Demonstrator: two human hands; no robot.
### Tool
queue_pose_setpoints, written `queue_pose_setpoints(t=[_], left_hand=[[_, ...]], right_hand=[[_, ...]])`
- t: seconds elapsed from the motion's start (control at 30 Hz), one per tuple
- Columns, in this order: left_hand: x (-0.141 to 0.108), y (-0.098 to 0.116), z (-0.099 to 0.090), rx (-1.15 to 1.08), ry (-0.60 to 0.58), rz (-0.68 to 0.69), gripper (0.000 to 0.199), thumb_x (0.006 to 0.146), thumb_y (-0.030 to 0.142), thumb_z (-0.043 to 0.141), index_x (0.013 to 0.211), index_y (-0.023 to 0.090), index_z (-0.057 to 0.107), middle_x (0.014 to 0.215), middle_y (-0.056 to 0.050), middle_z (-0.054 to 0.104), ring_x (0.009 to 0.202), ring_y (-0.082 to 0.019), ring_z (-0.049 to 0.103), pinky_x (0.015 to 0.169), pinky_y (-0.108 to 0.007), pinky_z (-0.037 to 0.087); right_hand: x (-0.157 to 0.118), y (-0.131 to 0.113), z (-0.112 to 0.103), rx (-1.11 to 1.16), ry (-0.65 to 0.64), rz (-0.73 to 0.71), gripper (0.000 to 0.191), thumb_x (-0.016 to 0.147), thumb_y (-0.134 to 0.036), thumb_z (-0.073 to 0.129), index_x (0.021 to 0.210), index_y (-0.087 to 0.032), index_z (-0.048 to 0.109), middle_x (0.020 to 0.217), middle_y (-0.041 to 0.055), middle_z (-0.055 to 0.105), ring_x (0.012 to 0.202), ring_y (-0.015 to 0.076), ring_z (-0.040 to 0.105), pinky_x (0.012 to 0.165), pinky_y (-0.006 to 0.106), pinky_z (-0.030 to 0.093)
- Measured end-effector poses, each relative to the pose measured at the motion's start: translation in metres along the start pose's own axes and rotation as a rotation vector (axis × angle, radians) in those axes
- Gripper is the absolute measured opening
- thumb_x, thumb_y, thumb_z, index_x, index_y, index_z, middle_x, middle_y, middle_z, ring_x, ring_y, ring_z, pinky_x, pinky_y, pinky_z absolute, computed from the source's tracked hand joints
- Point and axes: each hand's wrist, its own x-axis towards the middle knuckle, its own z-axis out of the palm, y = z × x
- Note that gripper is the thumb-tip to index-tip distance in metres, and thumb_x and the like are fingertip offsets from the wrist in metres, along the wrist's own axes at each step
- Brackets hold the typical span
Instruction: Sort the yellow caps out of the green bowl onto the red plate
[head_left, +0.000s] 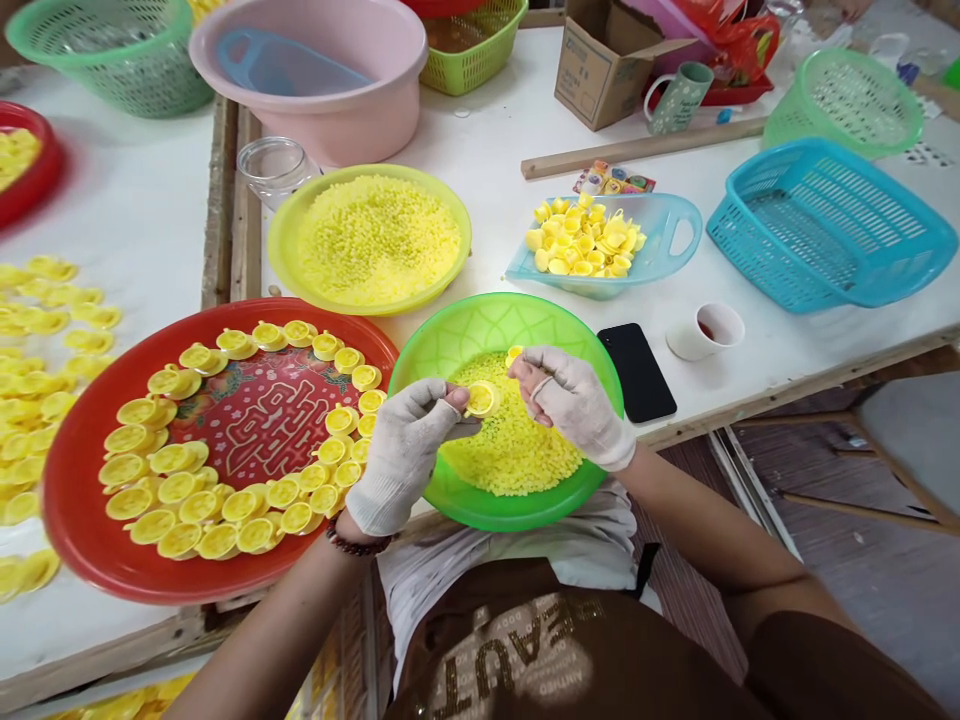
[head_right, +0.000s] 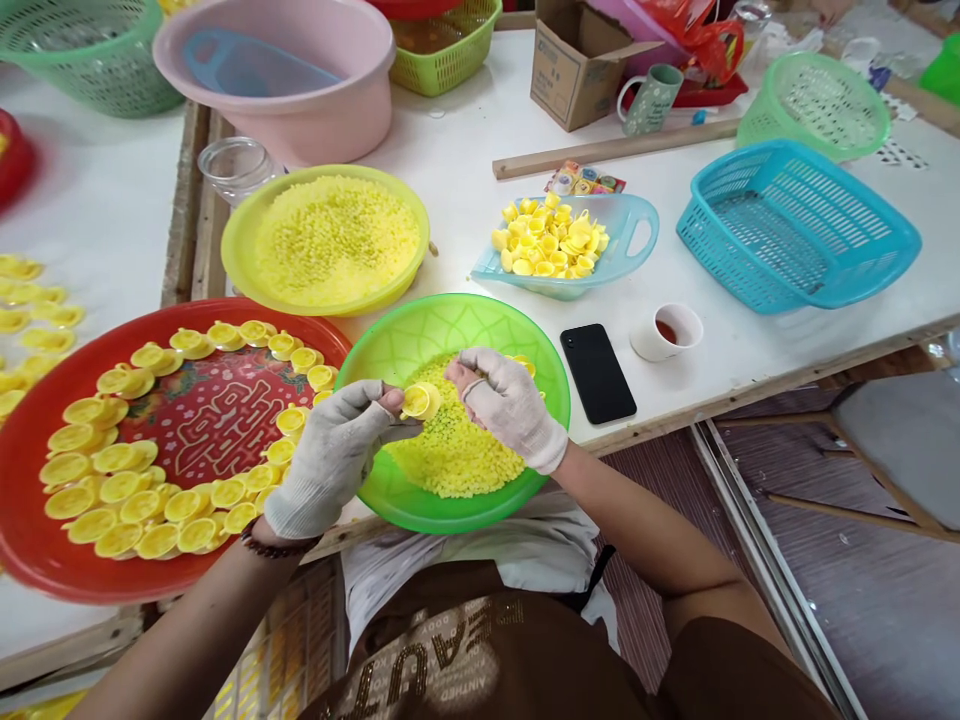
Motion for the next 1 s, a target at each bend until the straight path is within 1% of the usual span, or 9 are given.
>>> queue_pose_setpoints(t=[0.13,0.2,0.27,0.43,0.5,0.63,0.73,0.9,1.0], left_hand=[[-0.001,-0.002,0.003,0.116,0.012,0.084,0.037,0.069,0.042,0.087,0.077,0.014,0.066,0.073,0.001,0.064,0.067,-0.013,0.067,0.071,-0.027,0.065],[-0.002,-0.001,0.004,0.206,0.025,0.139,0.035,0.071,0.043,0.086,0.075,0.014,0.067,0.070,0.000,0.064,0.064,-0.013,0.066,0.065,-0.024,0.062],[-0.003,0.001,0.005,0.265,0.036,0.163,0.034,0.073,0.044,0.084,0.074,0.015,0.067,0.068,0.000,0.064,0.061,-0.014,0.067,0.060,-0.022,0.060],[-0.004,0.005,0.001,0.204,0.033,0.119,0.037,0.073,0.046,0.084,0.077,0.015,0.065,0.071,0.000,0.064,0.063,-0.016,0.069,0.062,-0.025,0.062],[-0.003,0.003,0.000,0.197,0.035,0.126,0.035,0.073,0.044,0.084,0.077,0.015,0.065,0.071,0.001,0.064,0.063,-0.015,0.068,0.064,-0.026,0.062],[-0.003,-0.003,-0.001,0.352,0.051,0.265,0.028,0.079,0.041,0.080,0.075,0.015,0.068,0.071,-0.001,0.067,0.065,-0.014,0.066,0.063,-0.023,0.058],[-0.002,-0.005,0.000,0.449,0.073,0.320,0.028,0.082,0.042,0.078,0.075,0.016,0.069,0.068,-0.002,0.068,0.065,-0.016,0.067,0.060,-0.023,0.055],[-0.006,0.006,0.002,0.232,0.026,0.133,0.035,0.078,0.046,0.081,0.084,0.015,0.068,0.075,-0.002,0.068,0.067,-0.018,0.071,0.067,-0.029,0.063],[-0.010,0.019,-0.012,0.224,0.048,0.140,0.035,0.080,0.047,0.078,0.088,0.015,0.068,0.081,-0.003,0.070,0.071,-0.019,0.072,0.072,-0.033,0.064]], right_hand=[[-0.002,0.005,0.007,-0.361,-0.052,-0.217,0.018,0.097,-0.036,0.061,0.102,-0.021,0.069,0.076,0.0015,0.065,0.064,0.0143,0.057,0.062,0.030,0.046],[-0.002,0.008,0.008,-0.490,-0.099,-0.322,0.014,0.098,-0.032,0.059,0.097,-0.021,0.069,0.083,0.0032,0.068,0.072,0.0159,0.060,0.069,0.031,0.046],[-0.001,0.009,0.006,-0.540,-0.090,-0.355,0.017,0.099,-0.030,0.056,0.089,-0.021,0.066,0.081,0.0032,0.066,0.072,0.0160,0.058,0.069,0.031,0.045],[0.000,0.007,0.001,-0.431,0.023,-0.221,0.018,0.100,-0.035,0.054,0.099,-0.021,0.066,0.081,0.0035,0.067,0.072,0.0170,0.061,0.067,0.031,0.047],[-0.001,0.007,0.003,-0.411,-0.002,-0.195,0.022,0.100,-0.038,0.055,0.107,-0.021,0.067,0.085,0.0047,0.069,0.076,0.0185,0.064,0.068,0.031,0.048],[-0.002,0.011,0.010,-0.524,-0.128,-0.314,0.018,0.099,-0.034,0.059,0.107,-0.020,0.067,0.098,0.0068,0.072,0.087,0.0196,0.067,0.078,0.032,0.050],[-0.003,0.011,0.011,-0.486,-0.156,-0.294,0.016,0.101,-0.029,0.052,0.105,-0.021,0.065,0.091,0.0043,0.070,0.082,0.0171,0.065,0.076,0.031,0.050],[-0.004,0.006,0.002,-0.254,-0.115,-0.114,0.020,0.102,-0.033,0.051,0.108,-0.020,0.065,0.075,0.0010,0.064,0.064,0.0143,0.058,0.061,0.030,0.046],[-0.006,0.008,-0.001,-0.234,-0.114,-0.078,0.020,0.101,-0.032,0.052,0.109,-0.020,0.065,0.073,-0.0001,0.062,0.061,0.0135,0.055,0.058,0.029,0.044]])
